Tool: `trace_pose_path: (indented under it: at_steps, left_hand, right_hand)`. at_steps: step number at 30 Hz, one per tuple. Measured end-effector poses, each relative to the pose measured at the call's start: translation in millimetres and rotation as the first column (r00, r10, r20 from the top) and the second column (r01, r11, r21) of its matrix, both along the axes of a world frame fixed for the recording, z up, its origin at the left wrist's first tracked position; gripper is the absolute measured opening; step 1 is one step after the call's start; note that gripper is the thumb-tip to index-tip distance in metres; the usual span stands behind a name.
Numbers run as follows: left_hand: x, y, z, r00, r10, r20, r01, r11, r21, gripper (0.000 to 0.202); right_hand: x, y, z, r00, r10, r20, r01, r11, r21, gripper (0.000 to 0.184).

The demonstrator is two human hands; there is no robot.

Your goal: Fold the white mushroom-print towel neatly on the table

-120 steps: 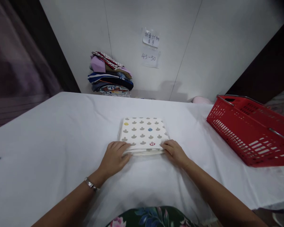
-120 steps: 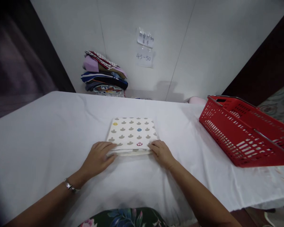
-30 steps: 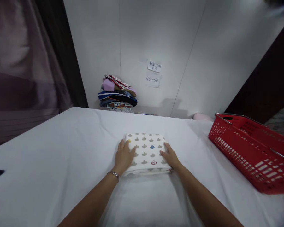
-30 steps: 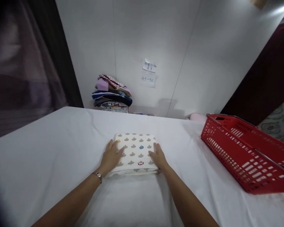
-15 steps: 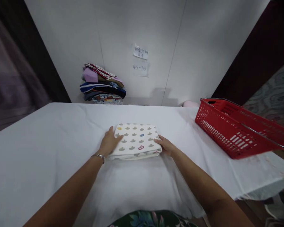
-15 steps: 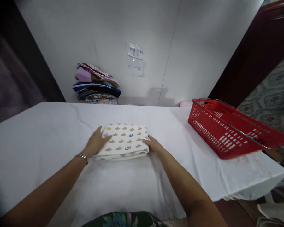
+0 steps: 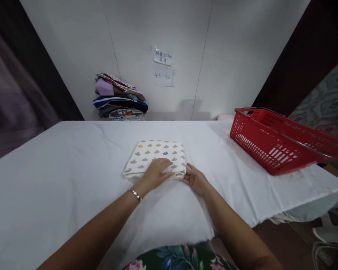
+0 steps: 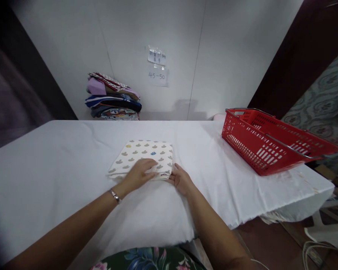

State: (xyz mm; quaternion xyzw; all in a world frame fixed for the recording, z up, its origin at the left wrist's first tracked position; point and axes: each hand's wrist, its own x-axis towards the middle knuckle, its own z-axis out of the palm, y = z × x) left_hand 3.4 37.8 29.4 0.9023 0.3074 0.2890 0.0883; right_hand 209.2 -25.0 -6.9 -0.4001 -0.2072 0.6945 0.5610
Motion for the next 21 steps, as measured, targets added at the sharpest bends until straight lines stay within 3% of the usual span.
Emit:
trace_pose_path:
  at_steps: [3,7,14,21]
  left_hand:
    - [24,-16,-9.4,0.999,-0.044,0.014,0.044,0.999,-0.011,0.028]
    - [36,-15,-15.3,1.0,-0.015,-0.011,0.015,0.999,-0.028,0.021]
    - [37,-14,-5.7,0.997,-0.02,-0.08,0.014,0.997,-0.081,0.021]
    - [36,-16,-0.6,0.999,-0.021,-0.031,0.016,0.989,-0.149,0.024]
  right_hand:
    - [-7,-6,2.3,0.999,-0.02,0.025,0.019,0.999,0.045,0.088]
    - [-15,-6,3.8,0.997,-0.043,0.06,0.037,0.995,0.091,0.093]
    - [-18,-1,-8.0,0.988,-0.086,0.129,0.072,0.991,0.111,0.094]
    - [-15,-2,2.8,0.996,-0.033,0.084,0.028,0.998,0.055,0.088]
